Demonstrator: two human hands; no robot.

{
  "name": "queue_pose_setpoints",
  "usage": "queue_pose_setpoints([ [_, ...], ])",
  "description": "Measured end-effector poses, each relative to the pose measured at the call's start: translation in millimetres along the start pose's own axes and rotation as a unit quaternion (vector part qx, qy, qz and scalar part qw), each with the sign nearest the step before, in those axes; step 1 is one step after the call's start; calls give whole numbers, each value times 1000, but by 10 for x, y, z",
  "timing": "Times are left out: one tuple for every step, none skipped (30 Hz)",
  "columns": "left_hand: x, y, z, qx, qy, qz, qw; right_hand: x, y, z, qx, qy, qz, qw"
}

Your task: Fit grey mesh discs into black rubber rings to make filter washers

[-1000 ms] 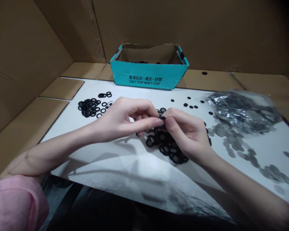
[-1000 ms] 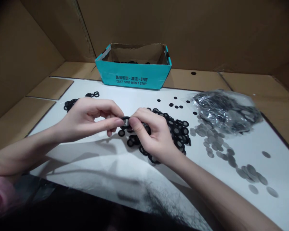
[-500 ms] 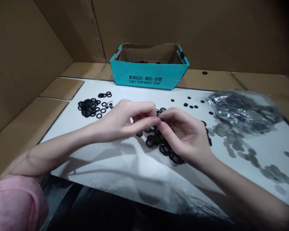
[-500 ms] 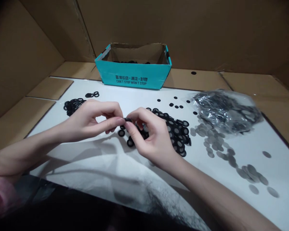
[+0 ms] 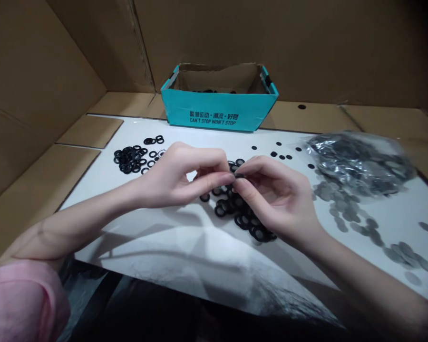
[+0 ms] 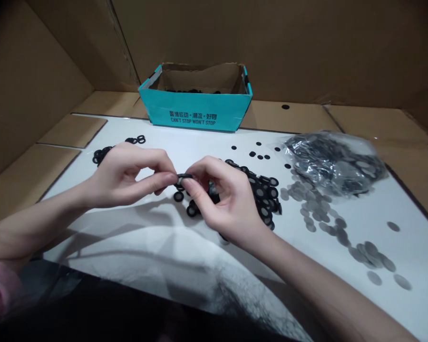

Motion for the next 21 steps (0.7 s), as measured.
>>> queue_pose_setpoints([
  [3, 34, -5, -25, 4, 33, 999, 12, -4, -3, 2, 6, -11, 1000],
  [-6, 54, -13, -43, 3, 60, 997, 26, -13, -6, 5, 11, -24, 1000],
  [-22, 60, -22, -54, 0, 79, 995, 41, -22, -10, 9, 18, -37, 999],
  [-40, 57, -29, -60, -4, 89, 994, 57, -30, -14, 13, 24, -49, 998],
  [-46, 52, -33, -63, -3, 90, 994, 69, -33, -19, 15, 29, -59, 998],
  [-37, 43, -34, -62, 7, 84, 994, 77, -32, -25, 18, 33, -64, 997],
  [-14, 30, -32, -57, 23, 72, 996, 81, -28, -31, 21, 35, -64, 997],
  [15, 20, -30, -53, 43, 54, 996, 85, -24, -38, 26, 39, -61, 997],
  [41, 9, -28, -49, 59, 39, 996, 86, -19, -43, 31, 42, -58, 997],
  [55, 2, -26, -47, 69, 31, 996, 88, -18, -48, 36, 45, -55, 997],
  [58, 1, -24, -48, 72, 33, 996, 91, -20, -51, 42, 49, -53, 996],
  [49, 7, -22, -53, 68, 44, 995, 93, -29, -52, 49, 52, -54, 996],
  [35, 16, -21, -62, 60, 61, 994, 89, -43, -51, 56, 51, -61, 995],
  [22, 27, -21, -71, 52, 80, 993, 79, -69, -47, 66, 48, -74, 994],
  [15, 42, -24, -84, 47, 100, 990, 66, -104, -43, 79, 41, -88, 992],
  [6, 59, -30, -99, 43, 120, 987, 52, -141, -39, 93, 35, -102, 990],
  [-3, 74, -37, -114, 39, 137, 983, 41, -172, -35, 104, 30, -116, 987],
  [-12, 86, -44, -126, 37, 152, 980, 36, -195, -31, 113, 28, -125, 985],
  [-21, 92, -51, -136, 37, 163, 976, 38, -204, -27, 115, 29, -130, 984],
  [-31, 93, -54, -141, 35, 171, 975, 43, -201, -24, 114, 31, -132, 984],
  [-42, 92, -56, -145, 32, 174, 974, 47, -192, -22, 111, 34, -133, 984],
])
Point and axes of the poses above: each hand's wrist, its own z-axis towards the middle knuckle, its own x-axis out of the back of the hand, y = z × x, the point moved 10 cm from there along z, towards the middle knuckle, and after that the axes turned 4 degrees about y, right-handed, at the moved point
